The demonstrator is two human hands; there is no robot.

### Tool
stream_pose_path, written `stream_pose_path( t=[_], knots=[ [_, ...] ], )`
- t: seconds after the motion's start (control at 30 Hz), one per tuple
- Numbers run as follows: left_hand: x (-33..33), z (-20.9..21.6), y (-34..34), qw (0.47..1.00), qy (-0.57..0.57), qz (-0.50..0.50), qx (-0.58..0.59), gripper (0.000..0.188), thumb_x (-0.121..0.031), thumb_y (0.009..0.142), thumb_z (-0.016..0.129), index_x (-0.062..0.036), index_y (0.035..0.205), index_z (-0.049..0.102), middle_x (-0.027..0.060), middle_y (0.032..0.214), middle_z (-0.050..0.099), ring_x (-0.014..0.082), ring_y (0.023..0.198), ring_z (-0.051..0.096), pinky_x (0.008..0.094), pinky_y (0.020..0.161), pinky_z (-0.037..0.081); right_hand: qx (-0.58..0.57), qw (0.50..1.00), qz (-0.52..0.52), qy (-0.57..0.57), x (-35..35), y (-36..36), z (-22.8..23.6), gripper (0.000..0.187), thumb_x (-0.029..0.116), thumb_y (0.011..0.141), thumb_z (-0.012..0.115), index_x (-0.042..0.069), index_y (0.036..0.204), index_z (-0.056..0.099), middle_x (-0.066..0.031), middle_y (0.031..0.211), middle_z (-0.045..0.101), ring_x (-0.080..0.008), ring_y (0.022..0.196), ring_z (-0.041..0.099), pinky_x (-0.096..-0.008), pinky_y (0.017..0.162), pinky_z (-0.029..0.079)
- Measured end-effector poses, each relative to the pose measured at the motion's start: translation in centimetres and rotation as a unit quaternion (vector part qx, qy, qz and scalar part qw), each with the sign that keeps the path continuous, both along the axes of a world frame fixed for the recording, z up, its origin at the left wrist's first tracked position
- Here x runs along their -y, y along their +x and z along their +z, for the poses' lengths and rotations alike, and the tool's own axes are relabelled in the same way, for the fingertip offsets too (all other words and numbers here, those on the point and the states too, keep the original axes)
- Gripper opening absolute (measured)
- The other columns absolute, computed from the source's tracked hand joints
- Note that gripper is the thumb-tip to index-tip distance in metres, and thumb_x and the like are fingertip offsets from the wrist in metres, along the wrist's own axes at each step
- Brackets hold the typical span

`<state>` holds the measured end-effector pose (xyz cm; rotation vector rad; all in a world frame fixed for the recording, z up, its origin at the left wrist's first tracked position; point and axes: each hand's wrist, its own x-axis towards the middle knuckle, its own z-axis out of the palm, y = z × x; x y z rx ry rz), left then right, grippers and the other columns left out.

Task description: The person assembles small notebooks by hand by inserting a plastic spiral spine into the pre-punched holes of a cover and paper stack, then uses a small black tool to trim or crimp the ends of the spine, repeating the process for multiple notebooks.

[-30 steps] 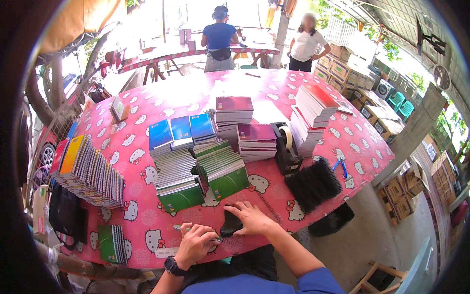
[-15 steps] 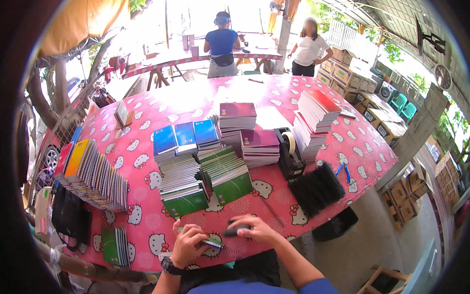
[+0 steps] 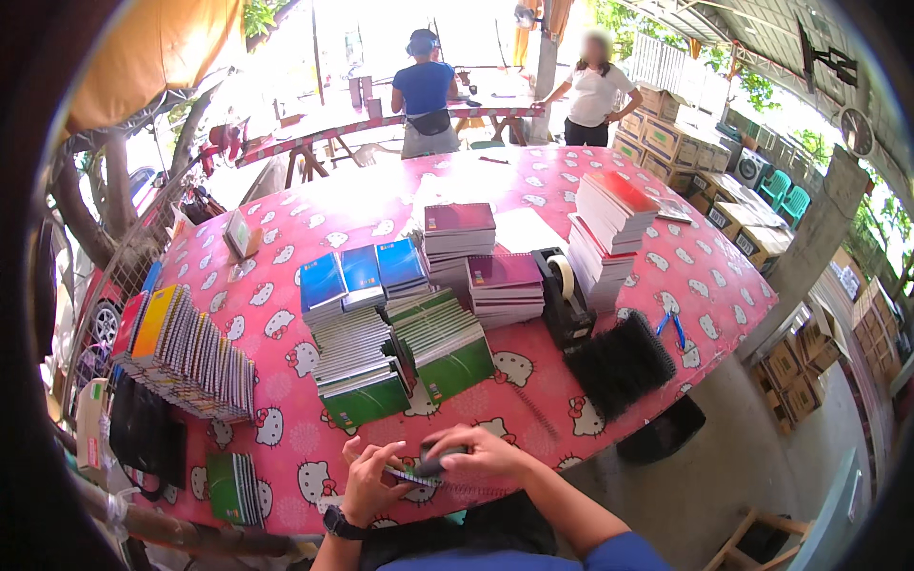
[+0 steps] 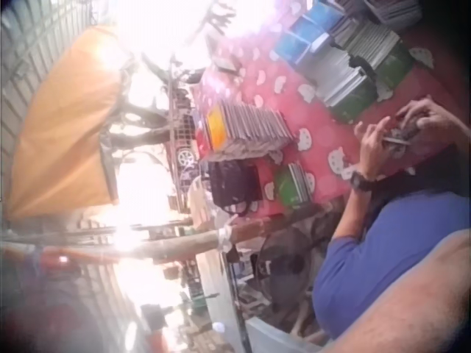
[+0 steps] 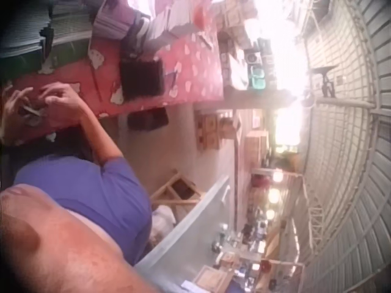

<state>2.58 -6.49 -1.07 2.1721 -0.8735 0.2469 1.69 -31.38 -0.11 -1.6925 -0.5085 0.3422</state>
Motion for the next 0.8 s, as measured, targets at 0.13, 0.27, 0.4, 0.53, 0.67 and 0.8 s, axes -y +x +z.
stream_pose_path(
  t=[0.13, 0.27, 0.4, 0.53, 0.67, 0.8],
  knots=[
    [0.1, -0.5, 0.3, 1.0, 0.01, -0.004, 0.005, 0.075, -0.021, 0.057, 0.084, -0.0155, 0.125, 0.052, -0.0074, 0.077, 0.064, 0.0131, 0.082, 0.061, 0.0459, 0.102, 0.024, 0.019, 0.994, -0.01, -0.108, -0.8, 0.4, 0.6, 0.038, 0.042, 0.081, 0.069, 0.011, 0.104, 0.071, -0.0154, 0.127, 0.057, -0.0284, 0.118, 0.049, -0.0405, 0.098, 0.039],
    [0.2, -0.4, 0.9, 1.0, 0.008, 0.004, 0.014, 0.072, -0.024, 0.06, 0.084, -0.014, 0.123, 0.052, -0.0068, 0.077, 0.064, 0.0139, 0.081, 0.062, 0.046, 0.102, 0.024, 0.016, 1.0, 0.016, 0.008, -1.6, 0.3, 1.2, 0.038, 0.044, 0.079, 0.07, 0.01, 0.096, 0.072, -0.0149, 0.121, 0.06, -0.029, 0.114, 0.051, -0.0392, 0.095, 0.042],
    [0.2, -0.3, 0.7, 1.0, 0.005, 0.016, 0.019, 0.073, -0.027, 0.059, 0.085, -0.0129, 0.122, 0.052, -0.0055, 0.075, 0.064, 0.0148, 0.08, 0.061, 0.0436, 0.1, 0.026, 0.058, 0.949, -0.088, -0.297, -1.3, 2.1, 0.6, 0.039, 0.042, 0.079, 0.071, 0.011, 0.103, 0.071, -0.0133, 0.119, 0.06, -0.0281, 0.113, 0.051, -0.0391, 0.09, 0.044],
    [-0.1, -0.8, 1.2, 0.998, -0.003, 0.041, 0.048, 0.078, -0.03, 0.055, 0.087, -0.0117, 0.122, 0.052, -0.0025, 0.082, 0.064, 0.0169, 0.082, 0.06, 0.0394, 0.097, 0.029, 0.013, 0.999, 0.027, 0.036, -3.1, 0.9, 1.6, 0.043, 0.047, 0.076, 0.072, 0.01, 0.099, 0.071, -0.0152, 0.117, 0.06, -0.0309, 0.111, 0.051, -0.0389, 0.092, 0.043],
    [0.0, 1.6, 1.1, 0.993, -0.009, 0.083, 0.088, 0.07, -0.018, 0.06, 0.085, -0.0064, 0.121, 0.053, 0.0066, 0.104, 0.062, 0.0224, 0.091, 0.061, 0.0405, 0.096, 0.037, 0.038, 0.966, -0.066, -0.247, -1.9, 2.8, 0.4, 0.041, 0.042, 0.079, 0.071, 0.011, 0.106, 0.07, -0.0149, 0.129, 0.055, -0.0293, 0.12, 0.047, -0.0413, 0.101, 0.036],
    [-3.4, -3.0, 2.2, 0.888, -0.35, 0.034, -0.297, 0.04, 0.013, 0.077, 0.064, 0.0025, 0.115, 0.057, 0.0102, 0.109, 0.063, 0.0145, 0.101, 0.06, 0.0281, 0.086, 0.051, -0.002, 0.999, 0.004, 0.052, -3.4, 1.6, 1.0, 0.043, 0.044, 0.078, 0.072, 0.011, 0.106, 0.069, -0.0197, 0.128, 0.053, -0.0332, 0.121, 0.046, -0.0427, 0.1, 0.037]
  ],
)
